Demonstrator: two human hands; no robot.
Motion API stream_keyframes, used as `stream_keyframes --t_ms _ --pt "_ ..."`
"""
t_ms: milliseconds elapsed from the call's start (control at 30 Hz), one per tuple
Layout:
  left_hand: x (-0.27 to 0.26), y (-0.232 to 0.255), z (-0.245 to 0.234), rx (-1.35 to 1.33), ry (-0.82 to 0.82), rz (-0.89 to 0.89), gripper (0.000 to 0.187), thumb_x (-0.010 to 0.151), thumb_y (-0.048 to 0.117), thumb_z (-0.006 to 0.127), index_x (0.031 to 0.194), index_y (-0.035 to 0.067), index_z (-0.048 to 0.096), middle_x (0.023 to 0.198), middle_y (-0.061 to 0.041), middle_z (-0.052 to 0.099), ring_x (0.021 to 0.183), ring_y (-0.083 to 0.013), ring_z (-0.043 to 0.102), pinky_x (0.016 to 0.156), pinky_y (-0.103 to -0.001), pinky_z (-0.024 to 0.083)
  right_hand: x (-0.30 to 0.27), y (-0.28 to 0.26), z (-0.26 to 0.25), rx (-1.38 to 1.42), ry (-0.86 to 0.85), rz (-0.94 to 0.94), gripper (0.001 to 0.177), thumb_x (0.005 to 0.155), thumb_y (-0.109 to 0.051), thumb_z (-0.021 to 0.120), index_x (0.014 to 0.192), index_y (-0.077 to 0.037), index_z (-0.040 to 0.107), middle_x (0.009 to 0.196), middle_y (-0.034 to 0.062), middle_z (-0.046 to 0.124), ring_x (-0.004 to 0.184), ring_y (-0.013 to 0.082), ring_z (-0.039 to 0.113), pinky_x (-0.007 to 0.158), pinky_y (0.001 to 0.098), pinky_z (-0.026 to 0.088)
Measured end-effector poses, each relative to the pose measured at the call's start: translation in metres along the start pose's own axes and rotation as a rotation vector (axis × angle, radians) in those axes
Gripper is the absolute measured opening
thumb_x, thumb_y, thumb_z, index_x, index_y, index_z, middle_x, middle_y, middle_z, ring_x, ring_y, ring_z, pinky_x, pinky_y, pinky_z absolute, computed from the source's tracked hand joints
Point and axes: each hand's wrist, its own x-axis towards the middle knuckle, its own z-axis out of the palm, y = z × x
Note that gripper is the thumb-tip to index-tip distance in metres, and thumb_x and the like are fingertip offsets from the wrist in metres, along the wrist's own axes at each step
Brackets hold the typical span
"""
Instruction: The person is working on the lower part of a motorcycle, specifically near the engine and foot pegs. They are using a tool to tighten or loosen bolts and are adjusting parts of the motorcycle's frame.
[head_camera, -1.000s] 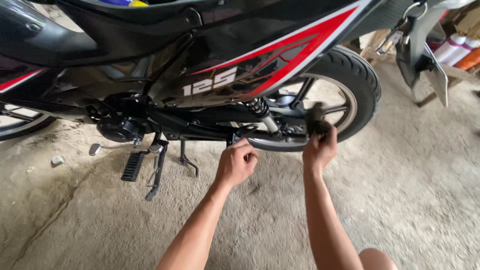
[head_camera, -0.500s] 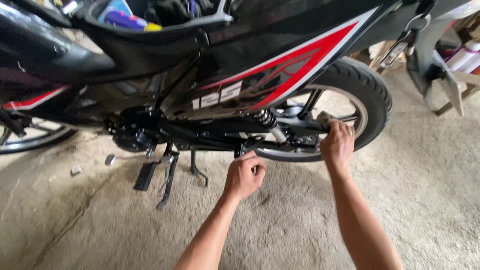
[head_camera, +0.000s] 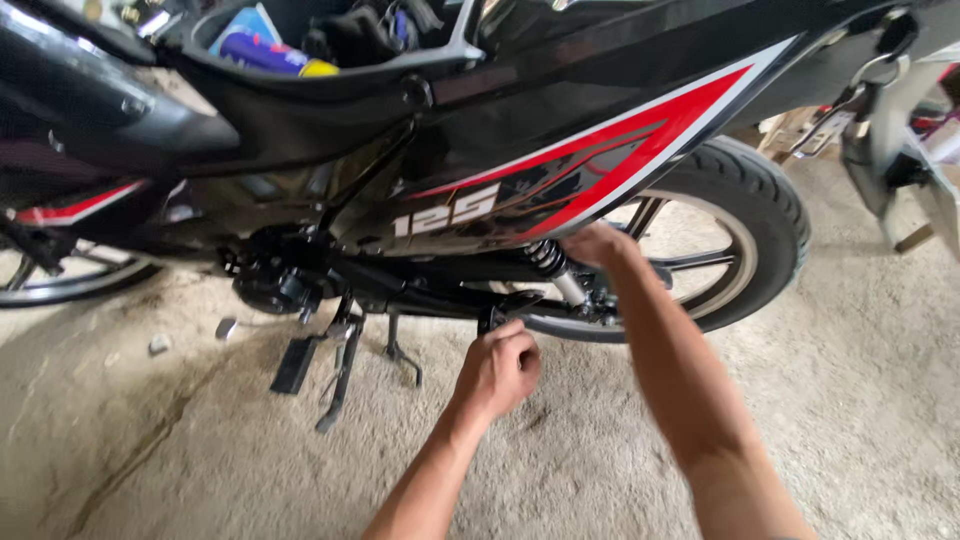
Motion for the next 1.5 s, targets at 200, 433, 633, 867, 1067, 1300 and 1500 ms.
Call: stream_keyframes --t_ms 200,433,633,867,1067,1300,1500 --pt "-0.007 0.008 0.000 0.028 0.008 -0.011 0.006 0.083 0.004 0.064 0.078 0.002 0.067 0.090 -0.013 0.068 0.079 -0.0348 0.069 0.067 -0.044 0.056 -0.156 -0.020 -0.017 -0.249 0.401 -0.108 0.063 0.071 0.010 0.061 0.130 -0.013 0.068 0.125 0.0131 0.071 0.113 0.0361 0.067 0.095 0.0459 0.054" --pt "-0.006 -0.001 0.024 0.289 -0.175 0.038 0.008 0.081 0.008 0.067 0.087 0.002 0.069 0.095 -0.010 0.068 0.083 -0.0305 0.070 0.076 -0.043 0.058 -0.279 0.075 -0.064 0.596 1.315 0.765 0.030 0.099 -0.009 0.062 0.127 -0.004 0.070 0.115 0.0145 0.073 0.100 0.0307 0.069 0.083 0.0440 0.057" --pt "0.003 0.008 0.030 0.278 -0.486 -0.114 0.012 0.083 0.008 0.062 0.090 0.010 0.072 0.089 -0.007 0.072 0.077 -0.0275 0.073 0.073 -0.043 0.059 -0.243 0.076 -0.150 1.026 1.795 0.549 0.029 0.094 -0.005 0.055 0.121 -0.004 0.064 0.115 0.0131 0.073 0.101 0.0240 0.075 0.087 0.0363 0.064" --pt "0.005 0.046 0.007 0.308 -0.477 -0.134 0.011 0.086 0.018 0.065 0.085 0.012 0.074 0.092 -0.009 0.075 0.083 -0.0330 0.072 0.075 -0.047 0.057 -0.237 -0.040 -0.149 -0.223 1.682 -0.034 0.036 0.098 0.008 0.049 0.131 -0.004 0.062 0.144 0.0217 0.065 0.133 0.0377 0.063 0.112 0.0458 0.052" --pt "0.005 0.057 0.000 0.262 -0.487 -0.229 0.027 0.087 0.027 0.067 0.112 0.017 0.071 0.108 -0.008 0.076 0.096 -0.0300 0.074 0.085 -0.044 0.058 -0.263 -0.063 -0.168 0.335 1.650 0.193 0.042 0.100 0.000 0.054 0.141 -0.004 0.052 0.132 0.0216 0.067 0.118 0.0345 0.067 0.100 0.0438 0.055" --pt "0.006 0.069 -0.012 0.193 -0.396 -0.008 0.093 0.081 0.039 0.078 0.158 0.023 0.029 0.135 -0.014 0.064 0.109 -0.0373 0.068 0.090 -0.045 0.057 -0.219 -0.129 -0.179 0.740 1.763 -0.215 0.038 0.108 0.002 0.046 0.145 0.000 0.054 0.140 0.0255 0.062 0.115 0.0282 0.056 0.099 0.0436 0.046" --pt "-0.002 0.067 -0.018 0.024 -0.318 -0.052 0.098 0.079 0.038 0.078 0.159 0.022 0.023 0.142 -0.009 0.060 0.109 -0.0271 0.070 0.087 -0.043 0.059 -0.226 -0.114 -0.211 0.572 1.928 0.110 0.043 0.101 -0.001 0.050 0.142 -0.010 0.061 0.131 0.0125 0.074 0.115 0.0208 0.074 0.102 0.0324 0.061"
